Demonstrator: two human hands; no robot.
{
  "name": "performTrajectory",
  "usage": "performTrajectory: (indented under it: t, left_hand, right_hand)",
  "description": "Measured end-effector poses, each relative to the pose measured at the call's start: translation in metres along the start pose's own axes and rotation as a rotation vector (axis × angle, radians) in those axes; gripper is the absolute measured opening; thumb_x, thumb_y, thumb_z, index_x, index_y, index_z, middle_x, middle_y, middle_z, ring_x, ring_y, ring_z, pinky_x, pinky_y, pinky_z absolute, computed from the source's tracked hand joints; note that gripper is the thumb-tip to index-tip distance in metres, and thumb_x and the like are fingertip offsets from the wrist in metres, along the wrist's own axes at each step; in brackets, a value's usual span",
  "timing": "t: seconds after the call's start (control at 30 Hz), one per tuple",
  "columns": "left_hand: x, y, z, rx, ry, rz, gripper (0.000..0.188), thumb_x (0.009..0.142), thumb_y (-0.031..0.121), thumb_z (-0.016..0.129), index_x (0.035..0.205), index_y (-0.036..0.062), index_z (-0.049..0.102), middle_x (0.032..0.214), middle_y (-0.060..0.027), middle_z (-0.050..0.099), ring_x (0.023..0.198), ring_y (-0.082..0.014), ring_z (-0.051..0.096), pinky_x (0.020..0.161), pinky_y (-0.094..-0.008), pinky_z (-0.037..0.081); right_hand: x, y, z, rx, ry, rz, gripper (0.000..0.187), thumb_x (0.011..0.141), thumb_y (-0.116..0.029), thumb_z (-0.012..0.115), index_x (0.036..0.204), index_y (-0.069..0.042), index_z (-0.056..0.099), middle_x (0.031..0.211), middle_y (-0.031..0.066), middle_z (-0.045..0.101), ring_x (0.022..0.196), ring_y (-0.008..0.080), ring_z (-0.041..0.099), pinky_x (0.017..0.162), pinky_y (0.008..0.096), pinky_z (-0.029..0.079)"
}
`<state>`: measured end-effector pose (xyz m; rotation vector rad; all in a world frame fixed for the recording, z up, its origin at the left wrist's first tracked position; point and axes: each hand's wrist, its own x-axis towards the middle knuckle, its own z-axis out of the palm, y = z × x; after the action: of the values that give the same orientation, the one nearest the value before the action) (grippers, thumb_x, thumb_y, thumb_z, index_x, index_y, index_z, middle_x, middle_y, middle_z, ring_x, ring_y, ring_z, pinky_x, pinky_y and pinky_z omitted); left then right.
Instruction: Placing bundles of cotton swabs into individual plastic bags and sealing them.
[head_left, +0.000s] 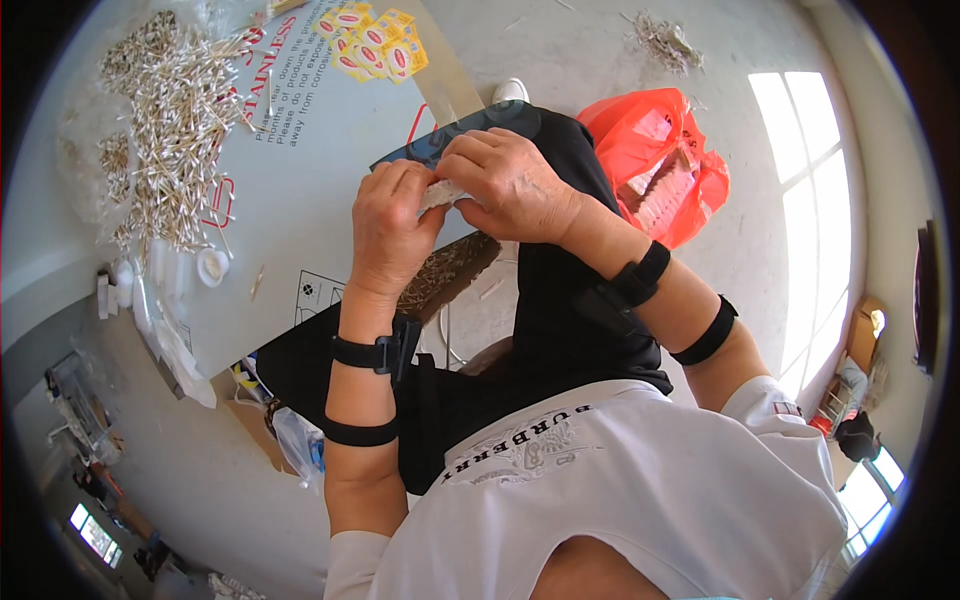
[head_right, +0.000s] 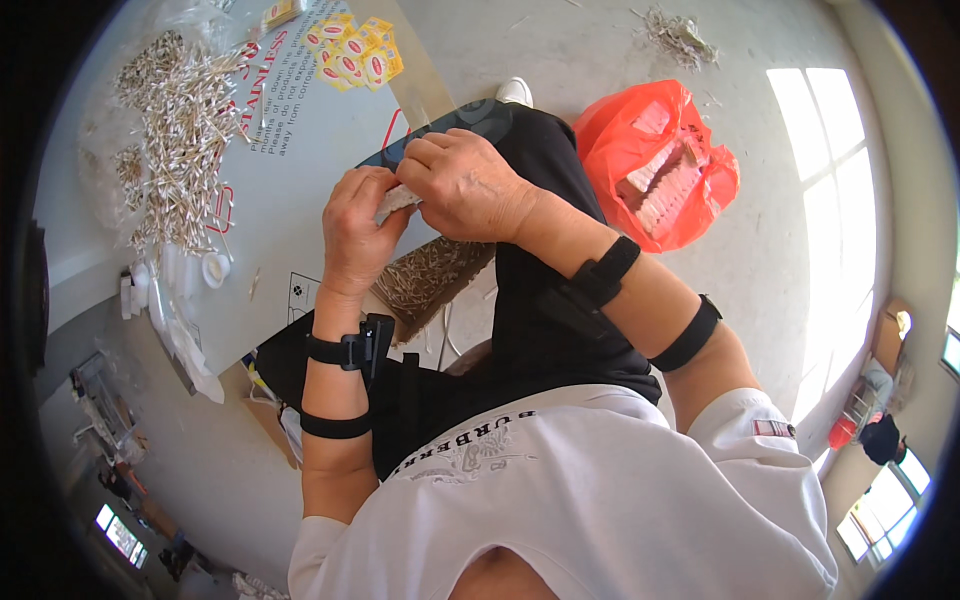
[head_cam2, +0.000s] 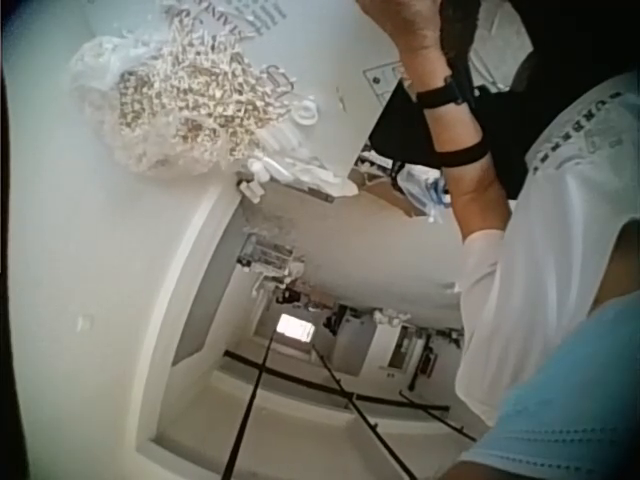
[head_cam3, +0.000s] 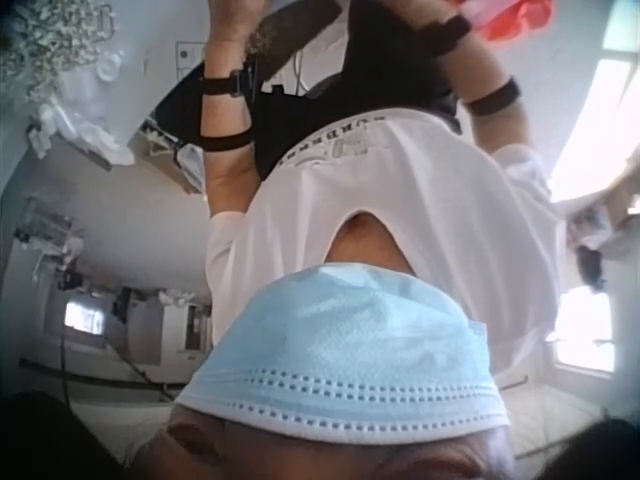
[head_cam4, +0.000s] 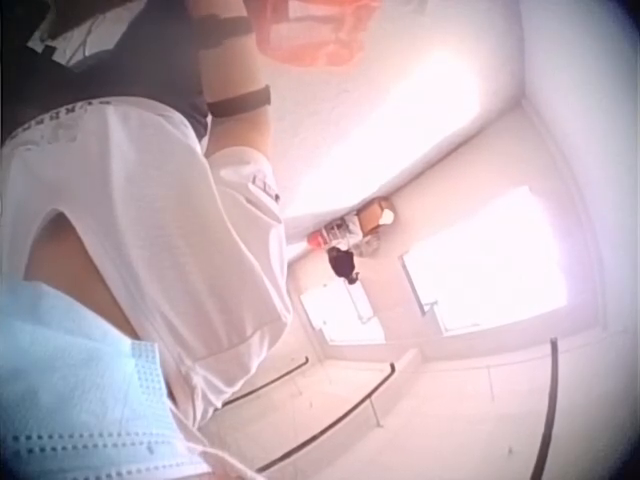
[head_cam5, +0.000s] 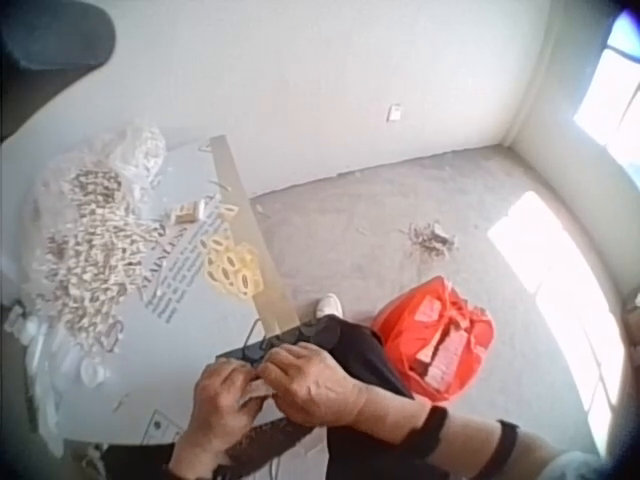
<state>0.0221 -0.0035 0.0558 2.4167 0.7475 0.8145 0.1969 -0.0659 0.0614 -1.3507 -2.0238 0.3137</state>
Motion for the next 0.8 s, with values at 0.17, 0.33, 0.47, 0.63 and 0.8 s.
performTrajectory:
  t: [0.17,0.33,0.47,0.63,0.8]
  left_hand:
    - [-0.001,-0.001,0.003,0.092,-0.024,0.036,0.017,0.066,-0.001,0.07,0.072,0.0054,0.055,0.073,-0.0074,0.056,0.073,-0.029,0.056,0.066,-0.0398,0.044]
    - [0.002,-0.003,0.004,0.054,-0.044,0.067,0.018,0.065,-0.002,0.068,0.068,0.0055,0.052,0.069,-0.008,0.053,0.07,-0.0293,0.054,0.065,-0.0398,0.044]
    - [0.004,-0.007,0.001,0.048,-0.047,0.071,0.016,0.065,-0.003,0.068,0.07,0.0047,0.055,0.072,-0.0086,0.057,0.073,-0.0295,0.056,0.066,-0.0399,0.046]
    - [-0.001,-0.008,0.0,-0.001,-0.091,0.009,0.015,0.067,-0.003,0.07,0.073,0.0039,0.058,0.074,-0.0091,0.059,0.076,-0.0299,0.058,0.067,-0.0397,0.048]
    - [-0.009,-0.007,0.0,0.155,0.057,0.114,0.017,0.07,0.0,0.072,0.085,0.0022,0.066,0.086,-0.0075,0.063,0.082,-0.0259,0.06,0.07,-0.037,0.049]
  right_hand:
    - [0.004,-0.004,0.002,-0.16,-0.009,-0.029,0.026,0.058,-0.007,0.069,0.081,-0.007,0.058,0.082,0.0055,0.056,0.079,0.0268,0.057,0.069,0.0379,0.046]
    - [0.008,0.008,0.005,-0.042,-0.001,-0.117,0.025,0.057,-0.01,0.072,0.075,-0.008,0.054,0.078,0.0041,0.054,0.08,0.0257,0.056,0.069,0.0378,0.045]
    - [0.008,0.011,0.005,-0.058,-0.022,-0.132,0.025,0.058,-0.009,0.072,0.075,-0.008,0.053,0.078,0.0047,0.054,0.08,0.0261,0.056,0.07,0.0374,0.045]
    - [0.002,0.014,0.008,0.002,-0.011,-0.11,0.025,0.06,-0.006,0.072,0.076,-0.006,0.053,0.079,0.0055,0.055,0.077,0.0276,0.056,0.069,0.0393,0.047]
    - [0.001,0.008,0.007,-0.056,0.033,-0.112,0.019,0.065,-0.008,0.07,0.08,-0.004,0.059,0.082,0.006,0.059,0.082,0.0251,0.06,0.075,0.0365,0.052]
